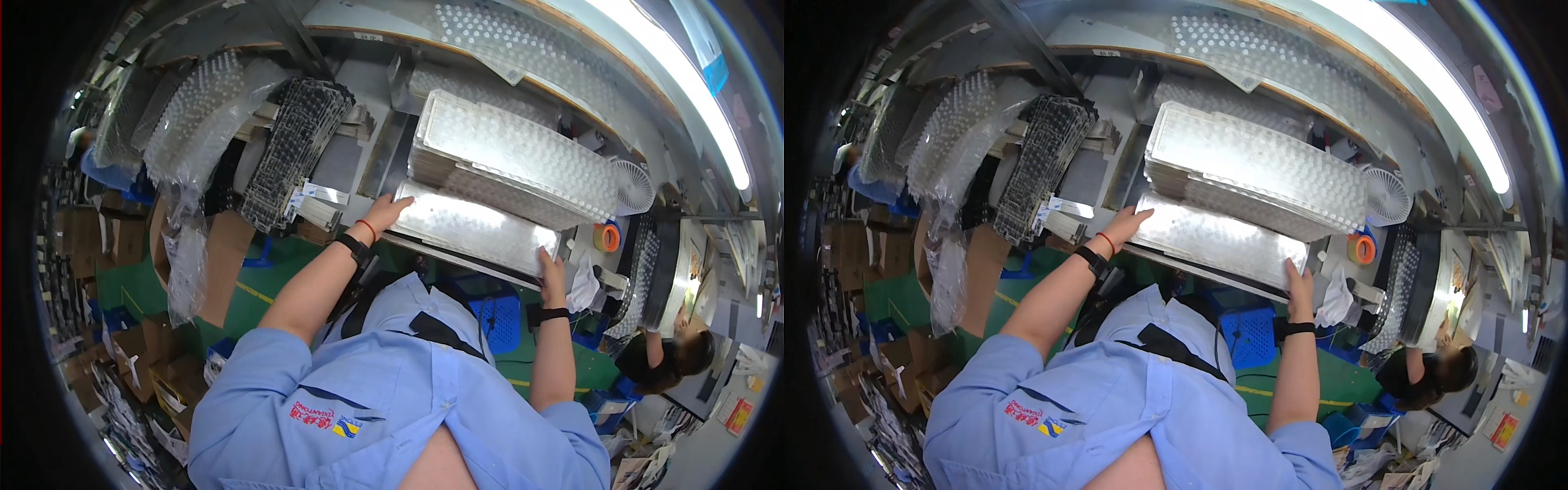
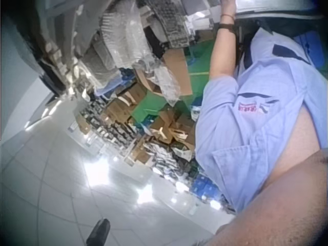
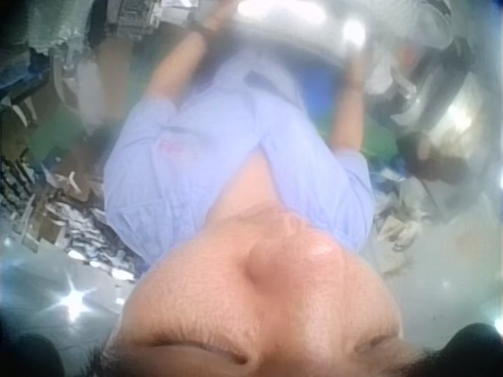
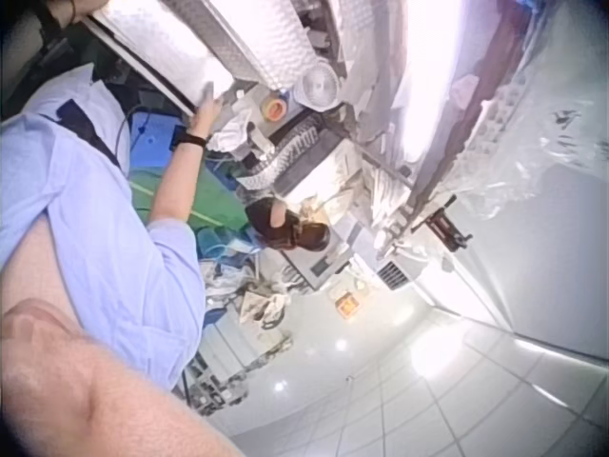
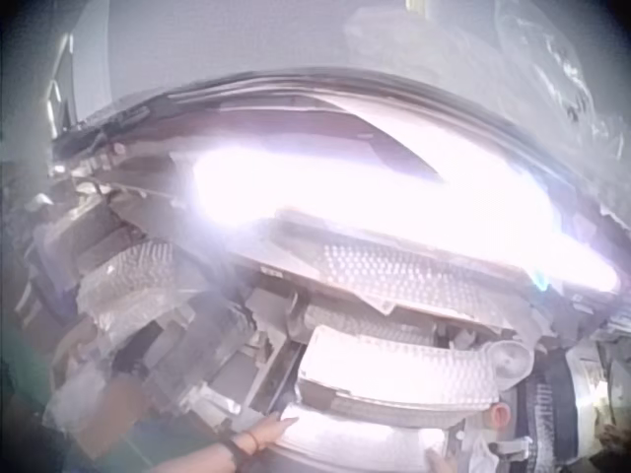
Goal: Organizing and stacking plastic trays used for electronic components at a factory workstation.
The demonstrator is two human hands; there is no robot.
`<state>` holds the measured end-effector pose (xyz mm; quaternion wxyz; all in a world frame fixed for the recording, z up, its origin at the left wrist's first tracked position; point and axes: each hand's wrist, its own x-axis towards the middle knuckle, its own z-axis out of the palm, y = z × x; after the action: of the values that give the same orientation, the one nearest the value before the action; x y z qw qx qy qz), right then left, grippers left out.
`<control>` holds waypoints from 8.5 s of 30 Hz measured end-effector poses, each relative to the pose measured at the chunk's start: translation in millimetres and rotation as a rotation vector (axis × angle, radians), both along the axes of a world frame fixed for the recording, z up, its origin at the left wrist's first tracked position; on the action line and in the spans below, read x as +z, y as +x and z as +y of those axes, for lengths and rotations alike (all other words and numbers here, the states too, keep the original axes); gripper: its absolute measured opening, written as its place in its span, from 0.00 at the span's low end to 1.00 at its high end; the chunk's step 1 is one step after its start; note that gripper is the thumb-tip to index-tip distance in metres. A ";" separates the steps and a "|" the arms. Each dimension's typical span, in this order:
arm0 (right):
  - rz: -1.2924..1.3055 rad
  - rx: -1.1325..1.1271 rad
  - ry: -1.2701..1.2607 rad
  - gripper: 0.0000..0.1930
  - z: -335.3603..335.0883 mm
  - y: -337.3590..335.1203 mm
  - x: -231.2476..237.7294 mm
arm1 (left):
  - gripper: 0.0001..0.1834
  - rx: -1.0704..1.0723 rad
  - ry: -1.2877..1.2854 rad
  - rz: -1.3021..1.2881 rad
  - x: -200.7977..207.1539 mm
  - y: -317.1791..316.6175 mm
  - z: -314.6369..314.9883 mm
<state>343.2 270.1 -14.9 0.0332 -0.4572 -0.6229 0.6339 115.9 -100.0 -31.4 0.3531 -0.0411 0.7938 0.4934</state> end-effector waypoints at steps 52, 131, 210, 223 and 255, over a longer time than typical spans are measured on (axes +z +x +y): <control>0.153 -0.383 -0.698 0.16 -192.4 0.9 -13.0 | 0.27 -0.048 0.498 -0.897 -29.1 65.5 -47.0; 0.141 -0.329 -0.857 0.20 -227.9 -15.2 -15.0 | 0.34 -0.285 0.414 -0.774 -3.4 63.7 -43.5; 0.837 -0.385 -0.246 0.10 107.7 78.8 201.5 | 0.28 0.032 0.290 -0.366 7.0 35.5 -84.2; 0.946 -0.384 -0.377 0.09 -35.9 112.7 262.4 | 0.28 -0.057 0.313 -0.323 -5.0 36.1 -101.1; -0.004 0.154 -0.128 0.32 -66.6 17.7 -3.2 | 0.28 0.076 0.352 0.003 7.3 43.5 -90.1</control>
<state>360.8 203.5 -18.1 -0.0461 -0.4106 -0.6146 0.6720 159.4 -190.1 -24.1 0.3347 -0.0077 0.6936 0.6378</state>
